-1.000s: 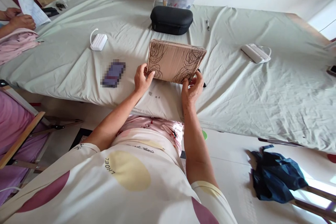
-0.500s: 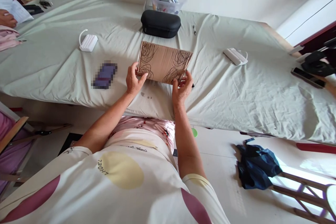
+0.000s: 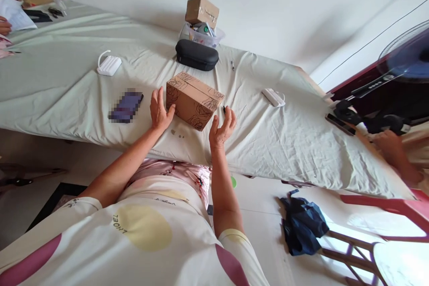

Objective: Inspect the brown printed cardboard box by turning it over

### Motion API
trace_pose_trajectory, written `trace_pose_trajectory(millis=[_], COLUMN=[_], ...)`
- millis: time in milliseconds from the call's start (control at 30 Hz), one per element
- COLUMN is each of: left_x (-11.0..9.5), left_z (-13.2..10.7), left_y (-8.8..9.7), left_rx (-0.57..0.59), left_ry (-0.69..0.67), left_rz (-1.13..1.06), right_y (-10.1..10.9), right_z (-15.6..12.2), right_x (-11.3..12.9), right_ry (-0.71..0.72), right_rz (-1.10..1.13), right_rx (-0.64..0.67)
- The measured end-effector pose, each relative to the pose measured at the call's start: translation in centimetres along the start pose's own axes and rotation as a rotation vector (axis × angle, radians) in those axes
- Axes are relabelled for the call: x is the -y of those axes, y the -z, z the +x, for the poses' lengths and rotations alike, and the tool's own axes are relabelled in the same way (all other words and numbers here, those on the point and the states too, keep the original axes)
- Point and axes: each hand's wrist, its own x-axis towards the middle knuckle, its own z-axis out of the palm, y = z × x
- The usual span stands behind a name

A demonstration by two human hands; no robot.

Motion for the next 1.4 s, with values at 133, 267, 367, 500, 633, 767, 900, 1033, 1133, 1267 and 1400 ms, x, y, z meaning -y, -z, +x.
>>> trace_pose_trajectory(millis=[133, 267, 367, 500, 633, 767, 900, 1033, 1133, 1267, 1400], left_x=[-2.1, -3.7, -3.9, -3.4, -3.4, -3.7, -3.2, -2.1, -1.3, -0.8, -0.7], left_z=[0.4, 0.4, 0.4, 0.7, 0.9, 0.7, 0.3, 0.3, 0.5, 0.6, 0.3], left_y=[0.8, 0.4, 0.2, 0.3, -0.4, -2.0, -2.8, -2.5, -2.1, -2.0, -2.0], left_rx=[0.044, 0.122, 0.153, 0.160, 0.153, 0.163, 0.173, 0.162, 0.163, 0.125, 0.081], left_ry=[-0.201, -0.339, -0.315, -0.340, -0.337, -0.275, -0.293, -0.249, -0.223, -0.214, -0.184], left_rz=[0.006, -0.034, -0.018, 0.001, -0.028, -0.093, -0.212, -0.262, -0.265, -0.309, -0.370], right_y=[0.2, -1.1, -1.8, -0.7, 0.7, 0.5, -0.8, -1.8, -2.0, -2.2, -2.9], right_z=[1.3, 1.8, 1.5, 0.8, 0.2, -0.3, -0.5, 0.4, 1.8, 3.3, 2.9], right_x=[4.0, 8.4, 9.0, 6.1, 3.4, 4.1, 6.5, 7.3, 6.2, 3.1, -0.2], right_ry=[0.105, 0.142, 0.146, 0.141, 0.167, 0.209, 0.220, 0.281, 0.311, 0.291, 0.157], right_rz=[-0.128, -0.099, -0.101, -0.093, -0.021, 0.003, 0.000, -0.033, -0.077, -0.120, -0.018], right_rx=[0.171, 0.400, 0.437, 0.368, 0.351, 0.351, 0.402, 0.452, 0.444, 0.382, 0.415])
